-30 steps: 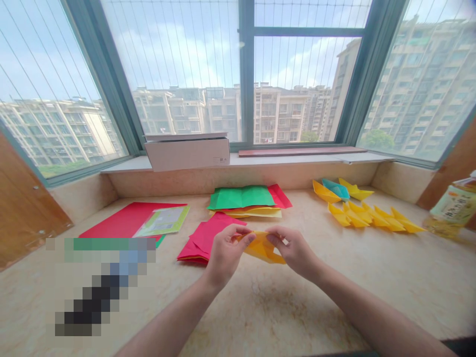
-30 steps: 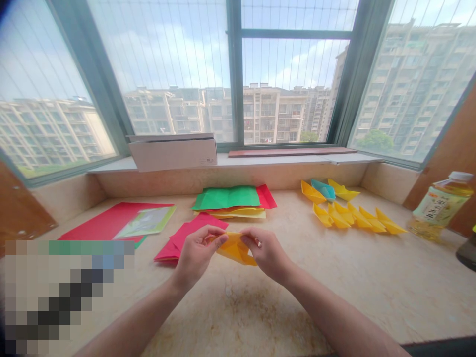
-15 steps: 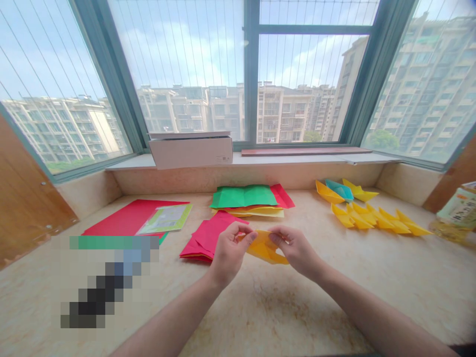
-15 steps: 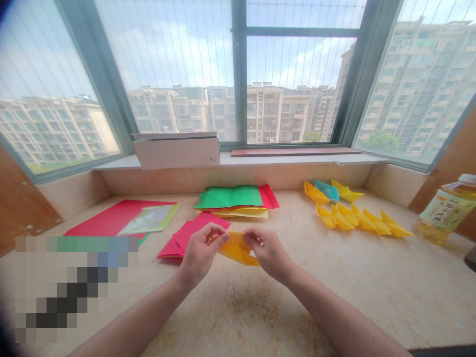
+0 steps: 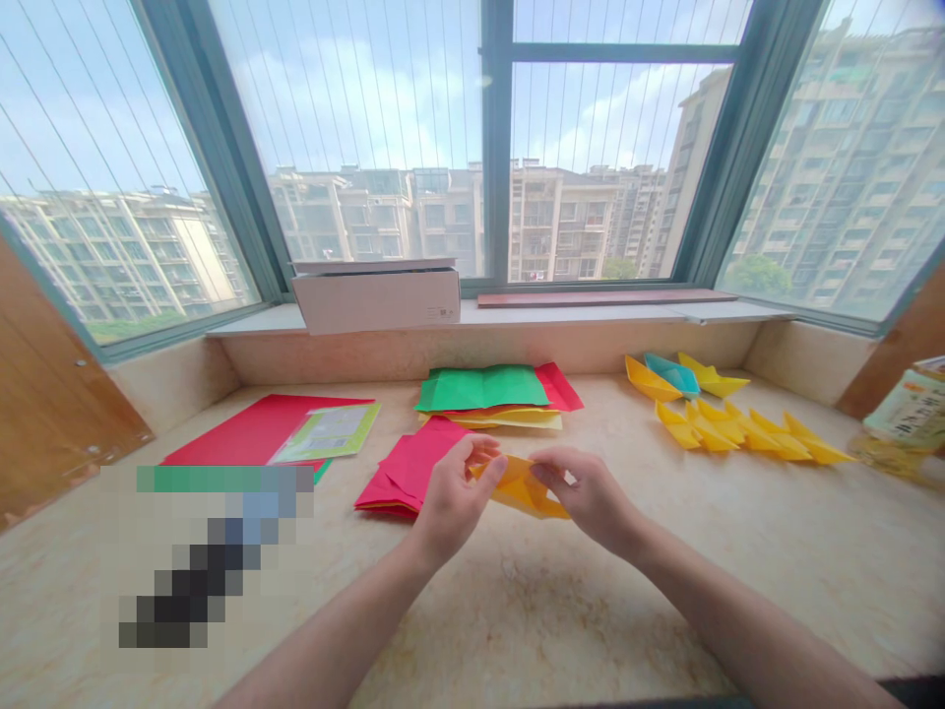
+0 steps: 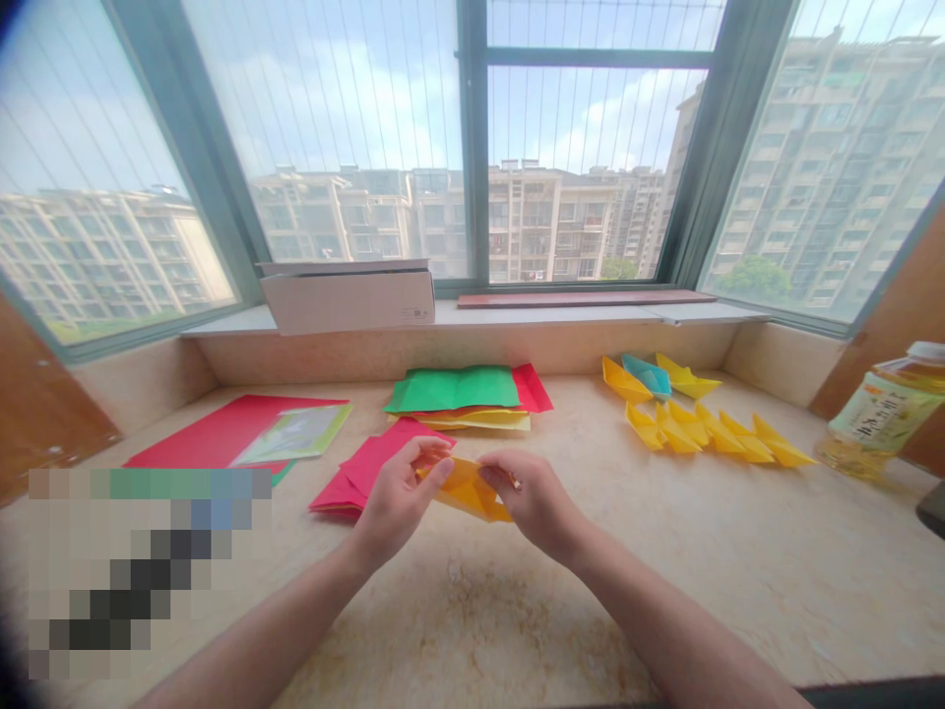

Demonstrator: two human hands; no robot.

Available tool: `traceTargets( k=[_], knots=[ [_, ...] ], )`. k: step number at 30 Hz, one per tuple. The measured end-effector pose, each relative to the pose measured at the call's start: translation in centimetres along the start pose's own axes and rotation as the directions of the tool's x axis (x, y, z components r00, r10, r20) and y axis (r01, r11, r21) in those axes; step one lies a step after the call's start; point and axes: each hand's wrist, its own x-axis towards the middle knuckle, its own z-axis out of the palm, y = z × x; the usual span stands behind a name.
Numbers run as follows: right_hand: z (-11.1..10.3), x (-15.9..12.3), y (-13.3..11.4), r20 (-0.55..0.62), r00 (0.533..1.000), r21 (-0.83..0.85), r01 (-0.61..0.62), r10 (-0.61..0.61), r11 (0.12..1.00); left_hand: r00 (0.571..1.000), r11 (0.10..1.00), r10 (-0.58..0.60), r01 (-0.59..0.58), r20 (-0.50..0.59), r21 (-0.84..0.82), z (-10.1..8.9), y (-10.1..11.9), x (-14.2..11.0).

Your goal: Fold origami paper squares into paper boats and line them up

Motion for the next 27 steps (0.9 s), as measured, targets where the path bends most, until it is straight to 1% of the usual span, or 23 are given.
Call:
traceTargets(
  k=[3, 7, 9, 12, 16, 18, 21, 24, 27],
  knots=[
    [-0.2, 0.1, -0.3, -0.01, 0.999, 0.023, -0.047, 0.048, 0.999, 0.998, 0.998, -0.055, 0.055, 0.02, -0.021, -0.2, 0.1, 0.2],
    [-0.6, 0.4, -0.4, -0.064, 0.988, 0.089, -0.134, 0.14, 0.987, 0.995, 0.987, -0.092, 0.088, -0.025, -0.135, -0.4, -0.3, 0.6],
    [-0.9, 0.5, -0.3, -0.064, 0.982, 0.146, -0.167, 0.178, 0.975, 0.994, 0.981, -0.106, 0.1, -0.028, -0.167, -0.3, -0.5, 0.8],
    [-1.3, 0.8, 0.0, -0.045, 0.974, 0.222, -0.208, 0.223, 0.953, 0.995, 0.983, -0.101, 0.098, -0.009, -0.158, -0.2, -0.7, 0.7],
    [-1.6, 0.9, 0.3, 0.015, 0.959, 0.317, -0.274, 0.284, 0.908, 0.993, 0.991, -0.077, 0.086, 0.091, -0.102, -0.2, -0.5, 0.2],
    [-1.7, 0.9, 0.4, 0.042, 0.949, 0.33, -0.308, 0.312, 0.893, 0.987, 0.992, -0.071, 0.085, 0.145, -0.097, -0.2, -0.1, -0.1],
    [-2.1, 1.0, 0.4, 0.052, 0.94, 0.318, -0.336, 0.338, 0.887, 0.973, 0.989, -0.057, 0.085, 0.222, -0.119, -0.4, 0.8, -0.5],
    [-2.5, 1.1, 0.3, 0.07, 0.939, 0.314, -0.341, 0.336, 0.886, 0.956, 0.994, 0.003, 0.028, 0.292, -0.103, -0.7, 1.4, -0.9],
    [-2.8, 1.2, 0.0, 0.083, 0.938, 0.296, -0.345, 0.336, 0.891, 0.936, 0.997, 0.07, -0.063, 0.346, -0.033, -1.0, 1.6, -1.1]
  ],
)
